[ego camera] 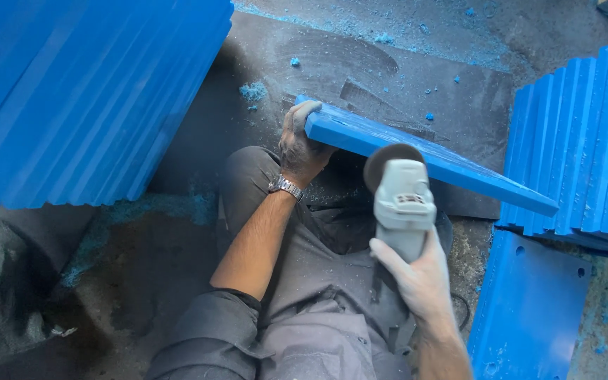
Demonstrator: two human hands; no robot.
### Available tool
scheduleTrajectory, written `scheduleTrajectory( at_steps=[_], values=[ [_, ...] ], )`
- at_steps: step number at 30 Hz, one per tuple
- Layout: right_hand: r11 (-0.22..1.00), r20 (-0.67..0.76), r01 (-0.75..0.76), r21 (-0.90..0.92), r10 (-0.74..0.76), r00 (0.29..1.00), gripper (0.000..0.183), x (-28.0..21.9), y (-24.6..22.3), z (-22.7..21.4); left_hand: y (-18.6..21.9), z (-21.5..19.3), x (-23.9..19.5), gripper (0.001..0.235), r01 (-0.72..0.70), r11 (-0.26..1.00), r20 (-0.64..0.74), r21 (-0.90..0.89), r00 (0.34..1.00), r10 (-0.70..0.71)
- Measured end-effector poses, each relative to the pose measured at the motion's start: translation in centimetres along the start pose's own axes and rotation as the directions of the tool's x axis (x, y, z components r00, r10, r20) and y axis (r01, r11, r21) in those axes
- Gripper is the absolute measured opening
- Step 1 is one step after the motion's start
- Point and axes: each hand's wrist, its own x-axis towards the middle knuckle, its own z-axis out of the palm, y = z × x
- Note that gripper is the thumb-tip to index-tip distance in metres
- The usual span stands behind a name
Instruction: The recorder uses an angle grinder to smooth and trim the edges of blue plastic industrial blocks.
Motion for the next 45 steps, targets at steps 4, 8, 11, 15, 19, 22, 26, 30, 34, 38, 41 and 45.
scheduleTrajectory(
  at_steps=[4, 8, 11, 15, 19, 22, 26, 30, 34, 38, 41, 45],
  values=[
    [0.932, -0.075, -0.225, 0.283, 0.256, 0.964, 0.058, -1.6, 2.7, -1.8, -0.2, 0.1, -0.3, 0.085, 0.007, 1.000, 0.007, 0.004, 1.000, -0.007],
    [0.889, 0.058, -0.124, 0.440, 0.110, 0.992, 0.053, -1.6, 1.8, -0.8, 0.0, -0.2, -0.5, 0.086, 0.022, 1.000, 0.021, 0.010, 1.000, -0.022],
    [0.879, 0.177, -0.159, 0.450, 0.087, 0.980, 0.056, -0.9, -1.3, 1.7, -0.3, -0.7, -0.8, 0.082, 0.025, 1.000, 0.030, -0.008, 0.999, -0.025],
    [0.871, 0.303, -0.261, 0.417, 0.138, 0.943, 0.061, 0.3, -4.6, 4.3, -2.3, -0.2, -1.0, 0.064, -0.125, 0.992, 0.001, -0.022, 0.992, 0.125],
    [0.960, 0.232, -0.089, 0.266, 0.025, 0.972, 0.057, 0.4, -4.4, 3.9, -1.2, -0.4, -0.9, 0.052, -0.268, 0.963, 0.015, -0.026, 0.963, 0.269],
    [0.953, 0.232, -0.230, 0.199, 0.182, 0.956, 0.058, -0.1, -3.5, 2.1, -0.9, 0.2, -1.0, 0.057, -0.090, 0.993, -0.001, -0.082, 0.996, 0.090],
    [0.841, 0.187, -0.274, 0.466, 0.209, 0.960, 0.056, -1.5, 0.2, -1.8, -0.6, 0.1, -0.6, 0.058, -0.189, 0.982, -0.009, -0.011, 0.982, 0.189],
    [0.783, 0.040, -0.255, 0.567, 0.283, 0.958, 0.048, -3.1, 4.5, -7.0, -1.1, 0.7, -1.0, 0.049, -0.135, 0.991, -0.026, -0.022, 0.991, 0.134],
    [0.729, -0.064, -0.222, 0.648, 0.342, 0.937, 0.043, -3.8, 8.1, -12.8, -7.2, 1.0, -4.2, 0.039, 0.119, 0.988, 0.122, -0.096, 0.987, -0.106],
    [0.689, -0.199, -0.132, 0.713, 0.379, 0.904, 0.046, -3.6, 12.5, -18.0, -13.7, 1.4, -7.1, 0.033, 0.104, 0.992, 0.204, 0.064, 0.972, -0.115],
    [0.668, -0.282, -0.082, 0.740, 0.419, 0.863, 0.048, -4.1, 15.3, -20.2, -20.8, 1.2, -9.5, 0.033, 0.236, 0.966, 0.237, -0.109, 0.949, -0.206],
    [0.611, -0.329, -0.023, 0.791, 0.457, 0.826, 0.049, -5.9, 18.1, -20.8, -0.1, -0.5, 0.7, 0.066, -0.096, 0.984, 0.096, -0.152, 0.989, 0.112]
  ],
)
